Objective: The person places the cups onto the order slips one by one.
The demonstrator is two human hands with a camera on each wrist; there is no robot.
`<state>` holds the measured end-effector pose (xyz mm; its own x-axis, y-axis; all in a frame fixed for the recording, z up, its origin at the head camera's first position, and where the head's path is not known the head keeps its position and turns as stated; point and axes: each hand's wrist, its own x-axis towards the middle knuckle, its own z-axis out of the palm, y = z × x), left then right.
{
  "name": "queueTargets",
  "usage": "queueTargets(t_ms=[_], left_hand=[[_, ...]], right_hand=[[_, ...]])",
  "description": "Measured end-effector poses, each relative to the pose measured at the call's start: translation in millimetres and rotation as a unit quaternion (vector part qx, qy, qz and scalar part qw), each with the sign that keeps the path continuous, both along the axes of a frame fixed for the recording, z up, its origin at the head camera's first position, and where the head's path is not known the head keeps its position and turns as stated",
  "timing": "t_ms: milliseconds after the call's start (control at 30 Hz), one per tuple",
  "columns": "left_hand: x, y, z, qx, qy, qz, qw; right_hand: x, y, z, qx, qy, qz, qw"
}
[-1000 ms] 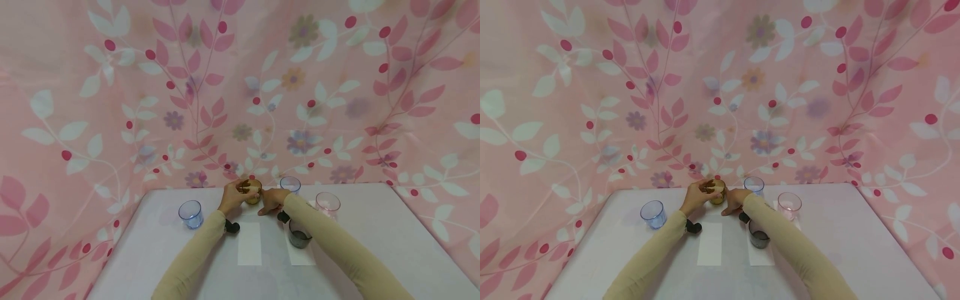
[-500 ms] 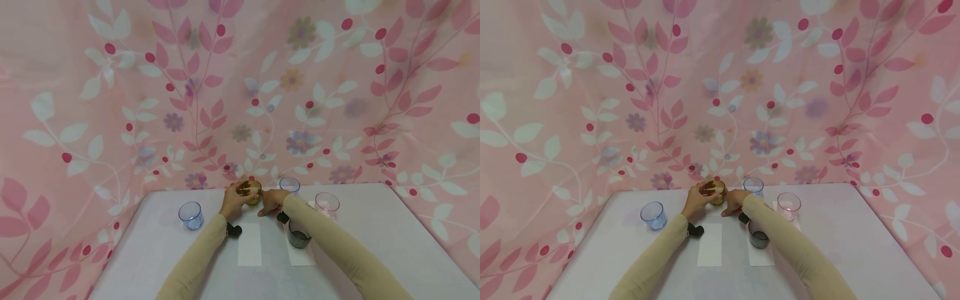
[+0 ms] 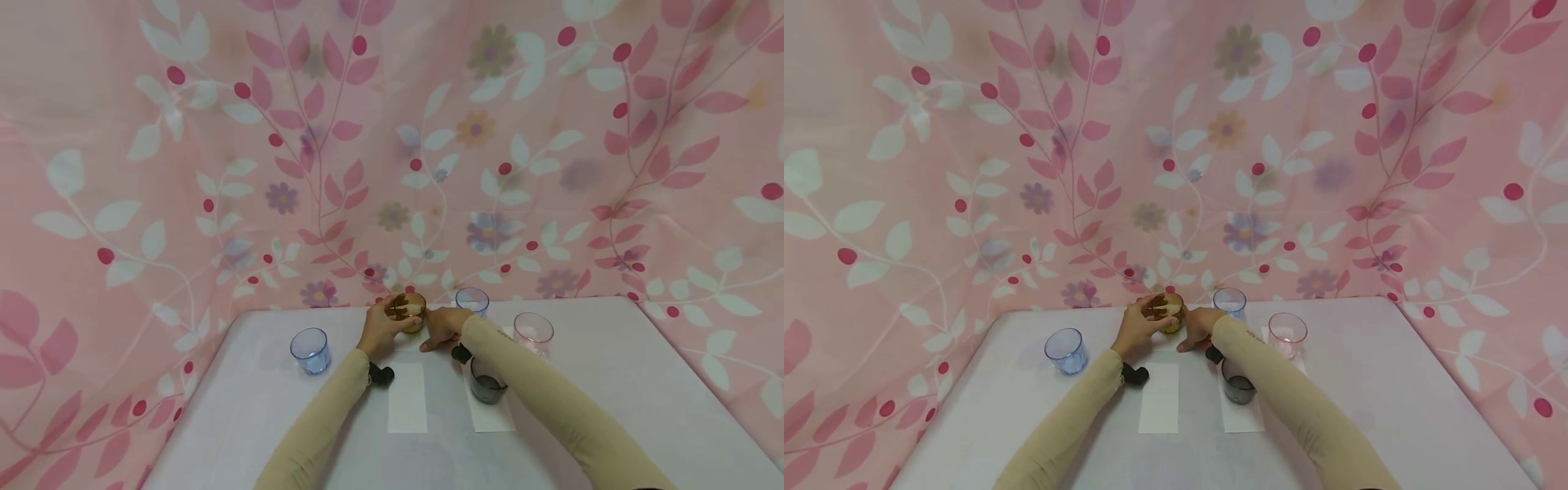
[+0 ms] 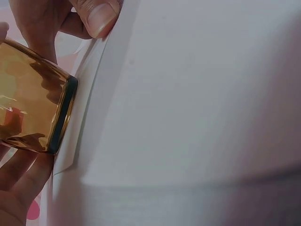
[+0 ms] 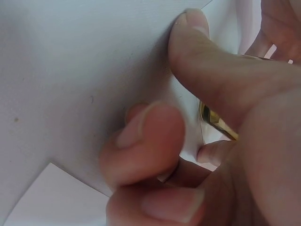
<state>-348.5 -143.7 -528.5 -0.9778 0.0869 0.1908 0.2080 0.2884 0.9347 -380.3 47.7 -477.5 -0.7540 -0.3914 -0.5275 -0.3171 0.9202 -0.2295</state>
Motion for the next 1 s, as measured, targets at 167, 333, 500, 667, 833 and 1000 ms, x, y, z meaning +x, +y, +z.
queueTargets(t_ms=[167,333,500,667,833,1000], left_hand=[[0.5,0.4,2.6,-0.011,0.006,-0.003,0.9999],[0.2,1.0,2.0,-0.015,0.011,0.002,0.9998],[0.3,2.8,-0.5,-0.018,0.015,0.006,0.9997],[3.0,5.4,-0.1,-0.009,0.001,0.008,0.9999],[5.9,6.3,0.6,-0.003,-0.012,0.009,0.9999],[6.4,5.3,0.1,-0.001,-0.014,0.009,0.9999]], right_hand=[[0.1,0.4,1.5,-0.008,-0.005,-0.002,1.0],[0.4,0.8,2.9,-0.003,-0.002,-0.005,1.0],[0.5,1.8,3.4,0.004,-0.002,-0.009,0.9999],[0.8,3.8,2.5,0.001,-0.007,-0.003,1.0],[1.5,6.9,2.5,-0.014,-0.02,0.009,0.9997],[3.9,9.2,7.5,-0.033,-0.034,0.002,0.9989]])
